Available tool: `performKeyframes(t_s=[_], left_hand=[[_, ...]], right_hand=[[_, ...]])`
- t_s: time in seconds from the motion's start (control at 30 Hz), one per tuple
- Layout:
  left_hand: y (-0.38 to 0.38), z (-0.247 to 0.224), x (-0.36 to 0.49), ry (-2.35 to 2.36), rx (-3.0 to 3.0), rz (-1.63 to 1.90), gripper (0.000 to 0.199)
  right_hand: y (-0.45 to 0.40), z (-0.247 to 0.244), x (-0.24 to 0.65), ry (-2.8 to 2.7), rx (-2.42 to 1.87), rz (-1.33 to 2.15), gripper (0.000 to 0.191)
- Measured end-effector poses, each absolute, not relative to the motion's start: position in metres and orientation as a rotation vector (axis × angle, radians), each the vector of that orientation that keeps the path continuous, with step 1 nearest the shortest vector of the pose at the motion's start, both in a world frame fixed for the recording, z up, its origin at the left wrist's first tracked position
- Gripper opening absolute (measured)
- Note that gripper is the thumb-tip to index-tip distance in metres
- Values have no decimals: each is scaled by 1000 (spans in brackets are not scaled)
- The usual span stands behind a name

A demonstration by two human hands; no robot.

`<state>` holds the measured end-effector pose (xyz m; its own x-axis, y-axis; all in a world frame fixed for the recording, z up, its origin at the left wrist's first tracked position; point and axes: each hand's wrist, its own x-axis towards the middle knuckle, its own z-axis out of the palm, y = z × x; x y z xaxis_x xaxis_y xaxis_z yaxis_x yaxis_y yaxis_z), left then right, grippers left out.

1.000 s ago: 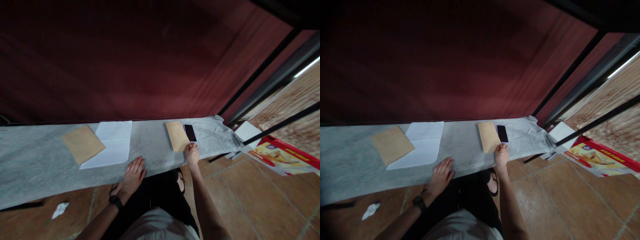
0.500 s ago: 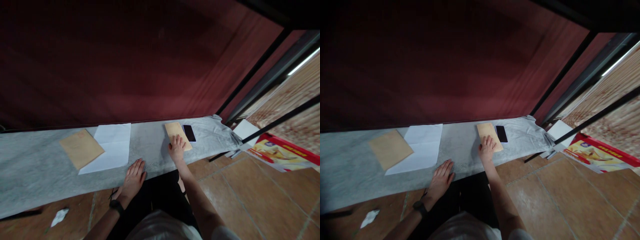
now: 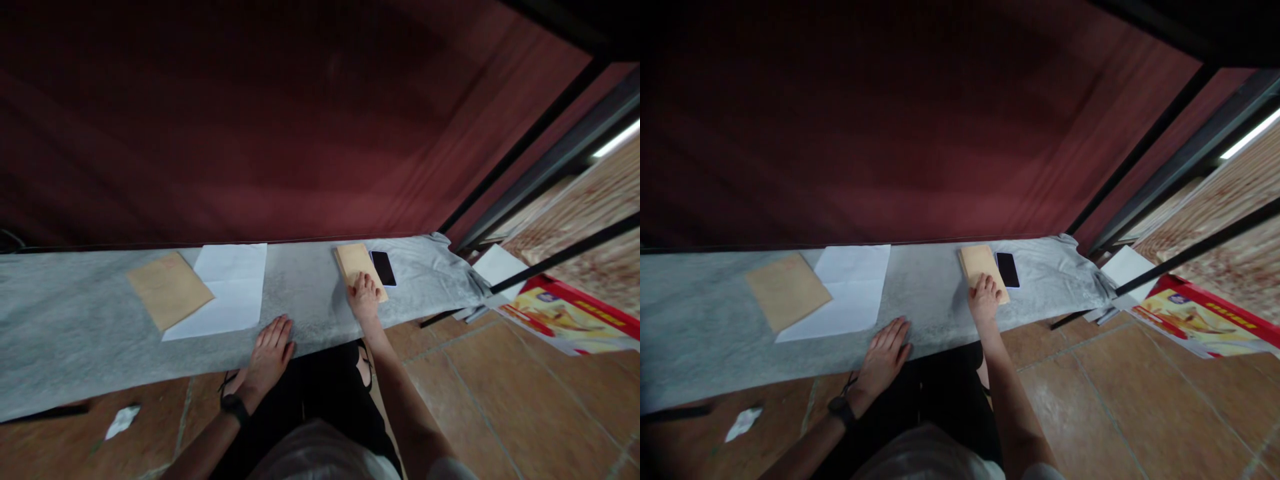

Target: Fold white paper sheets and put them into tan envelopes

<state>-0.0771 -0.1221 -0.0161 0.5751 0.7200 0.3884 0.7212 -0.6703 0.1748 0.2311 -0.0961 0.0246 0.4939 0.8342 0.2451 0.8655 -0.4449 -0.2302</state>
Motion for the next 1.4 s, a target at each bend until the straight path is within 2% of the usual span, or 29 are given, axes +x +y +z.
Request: performKeyframes(t_s=[0.3, 0.5, 0.73, 0.97, 1.1, 1.4], left_hand=[[-123, -15, -77, -1295, -2801, -682, 49], [-125, -13, -77, -1302, -2793, -665, 48], [-121, -4, -82, -1274, -2843, -622, 45], [-103, 14, -122, -1566, -2571, -696, 49], [-91, 15, -144, -1677, -2515, -595, 49], [-72, 23, -146, -1663, -2575, -312, 35]], right_hand=[[-101, 27, 232, -1483, -2435, -126, 49], [-105, 28, 226, -1532, -2351, -214, 50], [-120, 0, 165, -1840, -1976, -100, 47], [-129, -14, 141, -1849, -2002, -117, 43], [-129, -13, 142, -1859, -2005, -124, 44], [-131, -13, 141, -1855, -1996, -124, 44]])
